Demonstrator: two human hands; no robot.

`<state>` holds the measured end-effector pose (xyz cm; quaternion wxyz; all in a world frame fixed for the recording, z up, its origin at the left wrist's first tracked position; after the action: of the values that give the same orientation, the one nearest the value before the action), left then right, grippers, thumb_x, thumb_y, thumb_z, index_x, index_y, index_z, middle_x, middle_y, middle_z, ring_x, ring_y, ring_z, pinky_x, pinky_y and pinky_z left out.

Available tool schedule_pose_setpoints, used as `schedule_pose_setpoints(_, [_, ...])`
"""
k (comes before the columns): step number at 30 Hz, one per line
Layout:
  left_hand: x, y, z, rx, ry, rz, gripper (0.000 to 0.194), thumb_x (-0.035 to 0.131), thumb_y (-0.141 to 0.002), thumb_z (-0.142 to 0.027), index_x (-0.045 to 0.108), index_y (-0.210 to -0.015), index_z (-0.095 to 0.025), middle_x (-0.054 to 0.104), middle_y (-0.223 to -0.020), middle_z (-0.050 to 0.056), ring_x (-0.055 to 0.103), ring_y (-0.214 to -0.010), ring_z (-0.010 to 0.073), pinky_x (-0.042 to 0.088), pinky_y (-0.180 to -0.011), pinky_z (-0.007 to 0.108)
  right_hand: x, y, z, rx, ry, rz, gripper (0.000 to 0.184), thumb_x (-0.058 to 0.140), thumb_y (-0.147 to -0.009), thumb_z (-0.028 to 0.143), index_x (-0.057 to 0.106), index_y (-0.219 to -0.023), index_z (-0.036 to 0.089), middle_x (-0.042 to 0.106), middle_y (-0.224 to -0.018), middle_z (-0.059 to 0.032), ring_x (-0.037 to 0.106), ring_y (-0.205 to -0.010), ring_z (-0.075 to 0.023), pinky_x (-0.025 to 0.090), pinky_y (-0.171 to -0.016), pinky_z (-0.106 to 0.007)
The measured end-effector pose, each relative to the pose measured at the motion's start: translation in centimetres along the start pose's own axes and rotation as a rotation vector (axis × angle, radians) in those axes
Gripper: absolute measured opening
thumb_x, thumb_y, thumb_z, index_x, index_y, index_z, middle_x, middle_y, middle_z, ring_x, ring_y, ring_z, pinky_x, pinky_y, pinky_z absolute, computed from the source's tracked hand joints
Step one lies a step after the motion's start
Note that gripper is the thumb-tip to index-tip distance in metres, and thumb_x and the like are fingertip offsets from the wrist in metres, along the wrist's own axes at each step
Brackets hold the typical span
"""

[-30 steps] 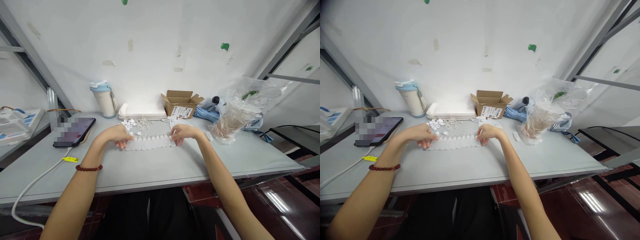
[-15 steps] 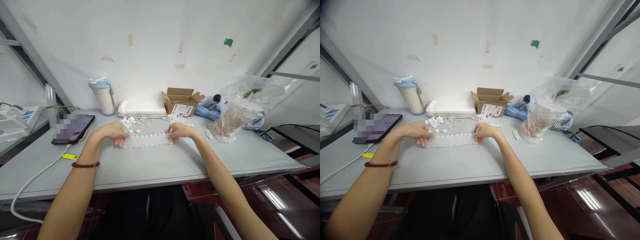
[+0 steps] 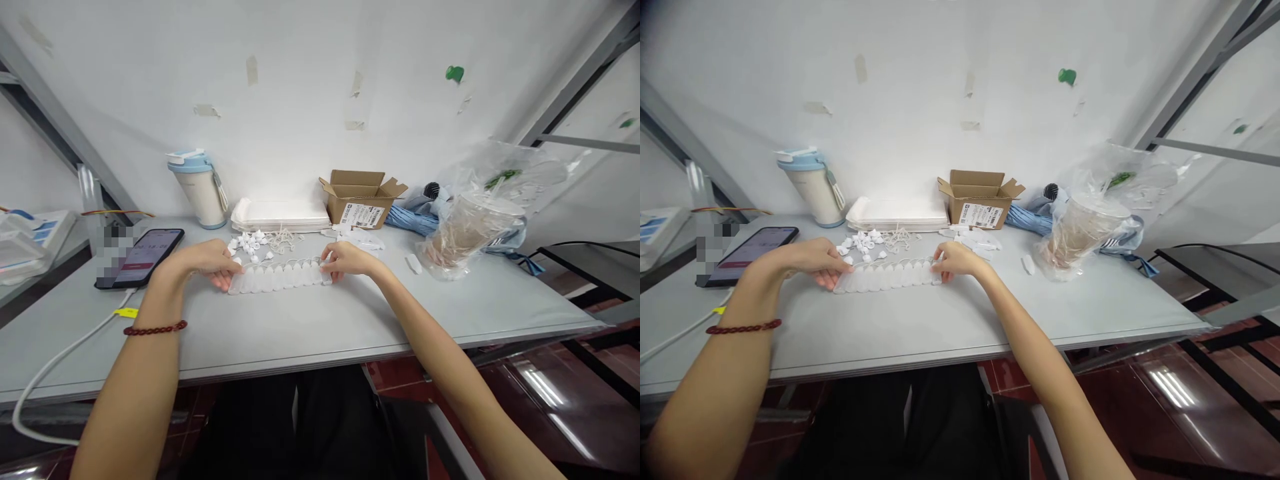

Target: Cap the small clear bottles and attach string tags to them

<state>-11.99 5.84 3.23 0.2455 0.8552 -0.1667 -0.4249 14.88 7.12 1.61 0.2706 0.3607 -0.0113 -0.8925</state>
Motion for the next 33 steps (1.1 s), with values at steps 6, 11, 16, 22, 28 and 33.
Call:
schedule_pose_setpoints(6, [-0.5, 0.0, 0.6, 0.012, 0.021, -0.017, 0.027, 0.076, -0.048, -0.039, 0.061, -0.046, -0.017, 0.068, -0.056, 0.008, 0.068, -0.065, 0.0233, 0.056, -0.062, 0.028, 0.5, -0.5, 0.0, -0.024, -0.017, -0.03, 0.018, 0.064, -0.074, 0.017, 0.05, -0.085, 0.016, 0.062, -0.051, 0.0023, 0.062, -0.046, -0.0148, 0.05, -0.048, -0.025])
schedule_pose_setpoints(11, [-0.8, -0.3, 1.0, 0.015, 0.0, -0.013, 0.023, 0.074, -0.05, -0.037, 0.063, -0.046, -0.017, 0.069, -0.057, 0.008, 0.068, -0.065, 0.0222, 0.055, -0.06, 0.026, 0.6, -0.6, 0.0, -0.041, -0.039, -0.041, 0.019, 0.066, -0.073, 0.018, 0.051, -0.084, 0.016, 0.063, -0.051, 0.002, 0.061, -0.044, -0.0152, 0.049, -0.047, -0.026])
schedule_pose_setpoints(16, [-0.8, -0.4, 0.9, 0.035, 0.004, -0.025, 0.024, 0.073, -0.05, -0.039, 0.063, -0.045, -0.017, 0.068, -0.054, 0.008, 0.067, -0.062, 0.0221, 0.054, -0.058, 0.027, 0.6, -0.6, 0.1, -0.034, -0.06, -0.059, 0.02, 0.067, -0.073, 0.019, 0.051, -0.085, 0.016, 0.062, -0.049, 0.0028, 0.06, -0.043, -0.0155, 0.048, -0.045, -0.026])
schedule_pose_setpoints(22, [-1.0, -0.3, 1.0, -0.008, 0.02, -0.054, 0.029, 0.076, -0.048, -0.043, 0.063, -0.046, -0.017, 0.07, -0.06, 0.012, 0.069, -0.068, 0.0257, 0.054, -0.059, 0.029, 0.5, -0.6, -0.1, -0.02, -0.061, -0.037, 0.024, 0.067, -0.075, 0.023, 0.05, -0.089, 0.016, 0.064, -0.054, 0.0016, 0.062, -0.045, -0.0154, 0.05, -0.047, -0.026])
schedule_pose_setpoints(28, [-1.6, -0.8, 1.6, -0.011, 0.041, -0.121, 0.034, 0.074, -0.053, -0.049, 0.062, -0.046, -0.017, 0.071, -0.065, 0.015, 0.068, -0.069, 0.0277, 0.053, -0.058, 0.031, 0.4, -0.5, -0.2, -0.006, -0.06, -0.02, 0.028, 0.068, -0.076, 0.031, 0.05, -0.092, 0.015, 0.065, -0.06, -0.0006, 0.063, -0.047, -0.015, 0.05, -0.049, -0.026])
schedule_pose_setpoints(33, [-3.5, -0.7, 0.9, 0.077, 0.013, -0.57, 0.038, 0.06, -0.068, -0.047, 0.056, -0.044, -0.018, 0.064, -0.052, 0.009, 0.063, -0.057, 0.0231, 0.047, -0.058, 0.031, -0.6, 0.1, 0.1, -0.009, -0.041, -0.04, 0.025, 0.066, -0.079, 0.033, 0.052, -0.089, 0.015, 0.066, -0.065, -0.0028, 0.063, -0.049, -0.0139, 0.05, -0.05, -0.025])
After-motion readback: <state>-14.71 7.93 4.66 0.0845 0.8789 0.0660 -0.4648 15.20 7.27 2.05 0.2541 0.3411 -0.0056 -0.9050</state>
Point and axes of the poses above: each hand's wrist, its own y-axis away from the middle knuckle, its own x-axis out of the palm, z = x × y, the point moved 5 cm from there along -y, towards the middle knuckle
